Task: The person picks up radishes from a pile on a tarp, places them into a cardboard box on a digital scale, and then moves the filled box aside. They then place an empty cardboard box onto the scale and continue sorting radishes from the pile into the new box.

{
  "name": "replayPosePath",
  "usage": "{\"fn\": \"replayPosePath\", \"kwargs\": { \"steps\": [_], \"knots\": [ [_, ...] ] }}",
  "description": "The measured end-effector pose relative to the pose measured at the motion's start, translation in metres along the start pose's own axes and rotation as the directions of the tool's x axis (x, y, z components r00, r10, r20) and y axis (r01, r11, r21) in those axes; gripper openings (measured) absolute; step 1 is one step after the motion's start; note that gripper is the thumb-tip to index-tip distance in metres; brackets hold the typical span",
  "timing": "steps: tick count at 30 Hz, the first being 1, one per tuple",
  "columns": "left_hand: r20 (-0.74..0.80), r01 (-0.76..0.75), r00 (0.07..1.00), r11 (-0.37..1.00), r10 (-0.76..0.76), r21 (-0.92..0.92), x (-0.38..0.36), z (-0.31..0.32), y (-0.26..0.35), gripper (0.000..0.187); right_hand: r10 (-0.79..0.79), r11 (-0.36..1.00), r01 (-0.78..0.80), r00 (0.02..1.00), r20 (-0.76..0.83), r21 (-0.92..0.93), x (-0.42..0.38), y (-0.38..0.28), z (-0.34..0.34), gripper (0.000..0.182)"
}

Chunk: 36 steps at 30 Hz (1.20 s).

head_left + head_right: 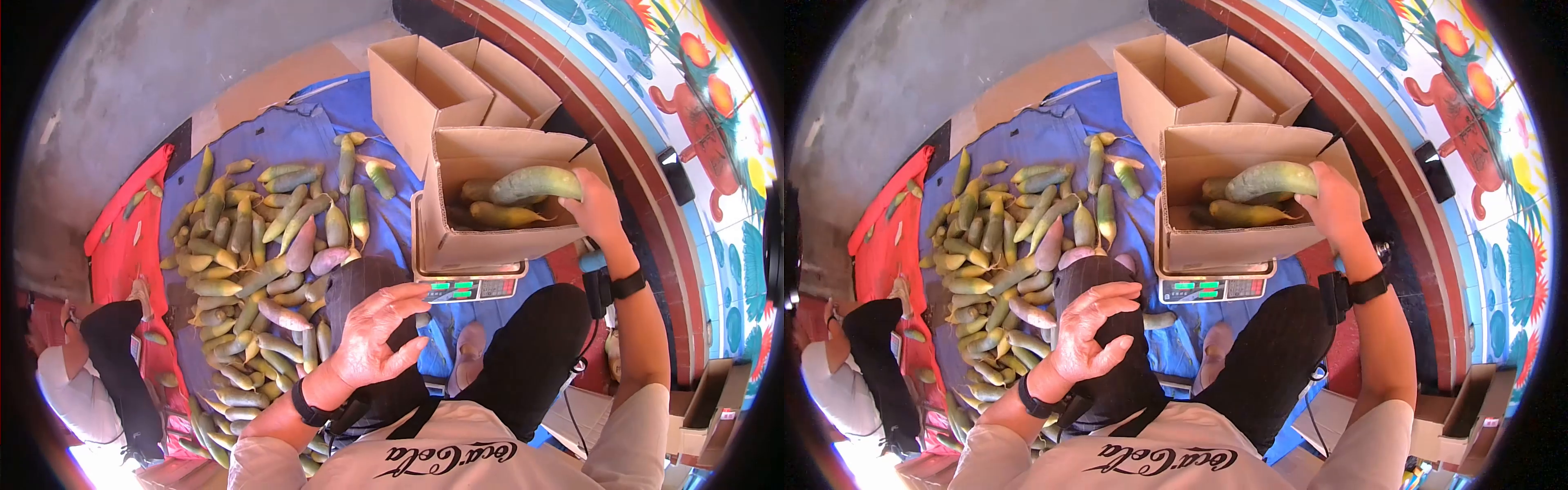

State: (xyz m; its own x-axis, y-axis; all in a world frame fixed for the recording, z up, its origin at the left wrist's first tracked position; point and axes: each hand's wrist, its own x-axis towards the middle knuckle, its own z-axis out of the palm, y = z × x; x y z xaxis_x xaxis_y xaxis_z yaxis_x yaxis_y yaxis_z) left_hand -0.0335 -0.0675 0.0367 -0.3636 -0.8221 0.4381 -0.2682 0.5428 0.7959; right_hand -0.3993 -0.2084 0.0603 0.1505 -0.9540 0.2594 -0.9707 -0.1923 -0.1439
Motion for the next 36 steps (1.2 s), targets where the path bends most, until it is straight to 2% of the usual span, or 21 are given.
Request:
{"fn": "replayPosePath", "kwargs": {
  "steps": [2,5,7,9,12,14,15,17,18,20,22,26,27,28,30,31,32,34,36],
  "knots": [
    [0.001,-0.001,1.000,1.000,0.001,0.000,0.000,0.000,-0.001,0.034,0.000,0.999,-0.002,0.999,0.041,0.034,0.008,0.004,0.013,0.044],
    [-0.008,-0.018,1.000,1.000,0.018,0.002,-0.001,-0.001,-0.001,0.035,-0.125,0.980,0.118,0.991,0.038,0.160,0.016,0.023,0.028,0.039],
    [-0.028,-0.031,0.999,0.999,0.030,-0.021,-0.003,-0.001,-0.004,0.034,-0.108,0.988,0.102,0.993,0.047,0.116,0.013,0.037,0.031,0.030],
    [-0.049,-0.047,0.998,0.997,0.044,-0.058,-0.004,-0.001,-0.005,0.033,-0.100,0.968,0.103,0.995,-0.028,0.227,0.004,0.031,0.023,0.021],
    [-0.061,-0.056,0.997,0.996,0.052,-0.071,-0.005,-0.004,-0.002,0.030,-0.093,0.965,0.087,0.996,0.014,0.249,-0.017,0.007,0.003,0.019],
    [-0.074,-0.055,0.996,0.997,0.051,-0.062,-0.006,-0.004,-0.003,0.029,-0.174,0.968,0.189,0.979,-0.102,0.163,-0.035,0.000,-0.003,0.014],
    [-0.073,-0.063,0.996,0.996,0.059,-0.064,-0.007,-0.003,-0.004,0.029,-0.185,0.965,0.200,0.978,-0.100,0.167,-0.045,-0.006,-0.009,0.014],
    [-0.083,-0.063,0.995,0.996,0.058,-0.061,-0.009,-0.003,-0.005,0.028,-0.065,0.959,0.088,0.994,-0.092,0.271,-0.067,-0.024,-0.015,0.011],
    [-0.083,-0.071,0.994,0.995,0.065,-0.063,-0.009,-0.004,-0.005,0.027,-0.075,0.956,0.098,0.993,-0.091,0.276,-0.078,-0.029,-0.015,0.011],
    [-0.102,-0.070,0.993,0.996,0.064,-0.056,-0.010,-0.003,-0.003,0.026,0.034,0.938,-0.011,0.998,-0.061,0.346,-0.101,-0.035,-0.015,0.009],
    [-0.107,-0.060,0.993,0.995,0.051,-0.078,-0.012,-0.003,-0.004,0.024,-0.041,0.934,0.081,0.992,-0.120,0.348,-0.118,-0.039,-0.006,0.009],
    [-0.132,-0.019,0.991,0.992,0.003,-0.121,-0.016,-0.002,0.000,0.019,-0.054,0.917,0.096,0.992,-0.118,0.387,-0.143,-0.051,0.012,0.010],
    [-0.125,-0.022,0.992,0.990,0.004,-0.142,-0.017,-0.003,0.001,0.017,-0.122,0.929,0.167,0.981,-0.154,0.331,-0.144,-0.055,0.013,0.010],
    [-0.123,-0.026,0.992,0.991,0.009,-0.132,-0.020,-0.003,0.003,0.017,-0.121,0.926,0.170,0.979,-0.163,0.337,-0.143,-0.055,0.015,0.010],
    [-0.110,0.052,0.991,0.967,-0.082,-0.249,-0.029,-0.004,0.008,0.015,-0.057,0.949,0.094,0.990,-0.129,0.302,-0.145,-0.055,0.021,0.011],
    [-0.108,0.112,0.978,0.889,-0.178,-0.445,-0.037,-0.002,0.012,0.014,-0.063,0.950,0.111,0.984,-0.169,0.292,-0.146,-0.055,0.023,0.010],
    [-0.129,0.111,0.973,0.879,-0.192,-0.464,-0.044,-0.004,0.017,0.015,-0.059,0.948,0.110,0.983,-0.175,0.297,-0.146,-0.056,0.024,0.010],
    [-0.107,0.205,0.948,0.831,-0.301,-0.518,-0.062,-0.011,0.023,0.016,-0.116,0.945,0.185,0.960,-0.254,0.268,-0.146,-0.057,0.024,0.009],
    [-0.156,0.290,0.899,0.823,-0.410,-0.489,-0.079,-0.022,0.033,0.020,-0.109,0.953,0.175,0.960,-0.259,0.248,-0.145,-0.056,0.026,0.008]
  ]
}}
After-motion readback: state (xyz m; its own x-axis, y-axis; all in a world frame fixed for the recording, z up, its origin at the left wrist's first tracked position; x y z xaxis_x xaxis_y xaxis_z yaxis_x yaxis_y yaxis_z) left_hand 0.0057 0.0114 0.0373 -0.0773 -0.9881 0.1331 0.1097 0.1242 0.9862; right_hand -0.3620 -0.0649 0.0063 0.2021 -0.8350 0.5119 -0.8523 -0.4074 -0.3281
